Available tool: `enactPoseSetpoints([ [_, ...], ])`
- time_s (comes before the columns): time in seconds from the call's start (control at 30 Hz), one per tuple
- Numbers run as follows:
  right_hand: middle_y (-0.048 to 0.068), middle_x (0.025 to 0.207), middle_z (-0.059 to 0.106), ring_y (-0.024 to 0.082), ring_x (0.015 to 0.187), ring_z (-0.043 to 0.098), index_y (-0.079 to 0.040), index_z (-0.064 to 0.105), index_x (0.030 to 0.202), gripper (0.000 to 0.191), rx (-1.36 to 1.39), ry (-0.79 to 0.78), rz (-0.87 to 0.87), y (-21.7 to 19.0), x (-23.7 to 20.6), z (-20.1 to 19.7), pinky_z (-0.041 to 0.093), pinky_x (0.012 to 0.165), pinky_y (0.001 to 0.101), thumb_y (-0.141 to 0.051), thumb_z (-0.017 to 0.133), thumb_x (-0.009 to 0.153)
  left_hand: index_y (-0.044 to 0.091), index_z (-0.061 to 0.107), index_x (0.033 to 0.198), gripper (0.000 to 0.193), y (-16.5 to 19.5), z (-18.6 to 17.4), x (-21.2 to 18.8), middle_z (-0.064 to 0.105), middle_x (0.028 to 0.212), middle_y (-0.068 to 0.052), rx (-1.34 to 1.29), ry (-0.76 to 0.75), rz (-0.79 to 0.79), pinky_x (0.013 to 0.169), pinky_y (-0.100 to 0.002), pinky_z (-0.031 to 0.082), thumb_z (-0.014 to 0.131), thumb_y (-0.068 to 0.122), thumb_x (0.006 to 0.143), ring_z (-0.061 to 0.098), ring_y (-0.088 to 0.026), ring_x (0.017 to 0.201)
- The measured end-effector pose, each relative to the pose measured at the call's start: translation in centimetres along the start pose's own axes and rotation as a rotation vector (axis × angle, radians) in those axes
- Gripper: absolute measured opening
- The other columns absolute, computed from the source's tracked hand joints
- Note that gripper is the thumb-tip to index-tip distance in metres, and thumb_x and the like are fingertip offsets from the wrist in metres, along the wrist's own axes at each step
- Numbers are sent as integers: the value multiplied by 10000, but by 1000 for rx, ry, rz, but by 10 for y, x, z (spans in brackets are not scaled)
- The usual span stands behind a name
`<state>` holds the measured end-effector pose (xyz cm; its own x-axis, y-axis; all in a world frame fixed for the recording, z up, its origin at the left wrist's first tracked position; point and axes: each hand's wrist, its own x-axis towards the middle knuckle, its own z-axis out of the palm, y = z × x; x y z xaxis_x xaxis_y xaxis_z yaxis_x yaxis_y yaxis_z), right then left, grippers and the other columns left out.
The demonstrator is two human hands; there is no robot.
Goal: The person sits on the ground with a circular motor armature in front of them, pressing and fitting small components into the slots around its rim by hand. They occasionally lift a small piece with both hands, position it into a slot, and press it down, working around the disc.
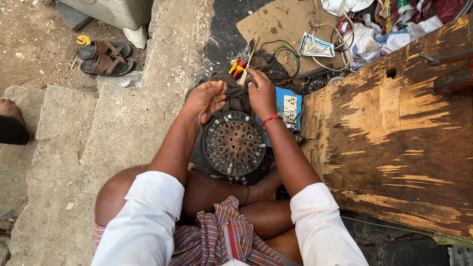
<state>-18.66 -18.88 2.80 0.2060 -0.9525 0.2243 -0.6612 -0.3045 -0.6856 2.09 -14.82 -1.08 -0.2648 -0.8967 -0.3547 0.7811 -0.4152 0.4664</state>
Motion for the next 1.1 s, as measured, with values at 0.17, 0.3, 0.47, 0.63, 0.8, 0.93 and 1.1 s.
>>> enactPoseSetpoints([
  [0.17, 55, 1131, 760, 159, 1053, 734, -52, 674, 1292, 301, 411, -350, 238, -18, -2, -2, 578, 915, 307, -178, 604, 1027, 24, 667, 1025, 110, -2, 6, 1, 738, 870, -59, 140, 20, -6, 606, -231, 589, 671, 127, 988, 697, -114, 708],
  [0.3, 39, 1059, 760, 92, 937, 679, -8, 720, 1194, 269, 341, -348, 136, -25, -3, 0, 542, 829, 268, -151, 680, 970, 78, 664, 1009, 135, -14, 16, 2, 706, 834, -13, 449, 111, 128, 572, -232, 530, 625, 207, 1023, 628, -85, 653],
  [0.47, 6, 891, 719, 73, 797, 628, 9, 725, 1005, 143, 401, -302, 184, -41, -8, -11, 514, 726, 263, -111, 744, 929, 59, 631, 952, 181, -16, 34, -14, 634, 684, -15, 825, 146, 379, 507, -279, 426, 620, 224, 1024, 545, -95, 567],
  [0.63, -20, 847, 719, 63, 784, 658, -12, 732, 982, 118, 300, -298, 149, -73, -34, -36, 541, 716, 257, -120, 699, 950, 45, 619, 963, 214, -15, 55, -64, 633, 683, -47, 948, 110, 527, 550, -304, 458, 607, 247, 1031, 580, -124, 602],
  [0.8, -30, 899, 734, 51, 819, 660, -27, 736, 1032, 135, 429, -300, 128, -100, -72, -62, 540, 740, 250, -118, 669, 957, 35, 608, 978, 220, -20, 78, -120, 664, 795, -165, 1202, 95, 836, 650, -428, 505, 601, 249, 1025, 660, -330, 730],
  [0.93, 0, 911, 711, 63, 817, 629, -21, 728, 1040, 117, 511, -257, 85, -99, -110, -77, 533, 744, 252, -110, 692, 972, 45, 611, 985, 223, -32, 91, -150, 668, 810, -184, 1295, 48, 855, 664, -478, 505, 588, 263, 1023, 669, -387, 780],
  [1.1, 12, 898, 734, 69, 799, 676, -35, 716, 1018, 118, 478, -36, 149, -58, -151, -88, 571, 726, 251, -132, 711, 951, 56, 632, 976, 240, -48, 92, -168, 686, 775, -155, 1259, -21, 798, 655, -455, 525, 601, 291, 1017, 696, -347, 731],
])
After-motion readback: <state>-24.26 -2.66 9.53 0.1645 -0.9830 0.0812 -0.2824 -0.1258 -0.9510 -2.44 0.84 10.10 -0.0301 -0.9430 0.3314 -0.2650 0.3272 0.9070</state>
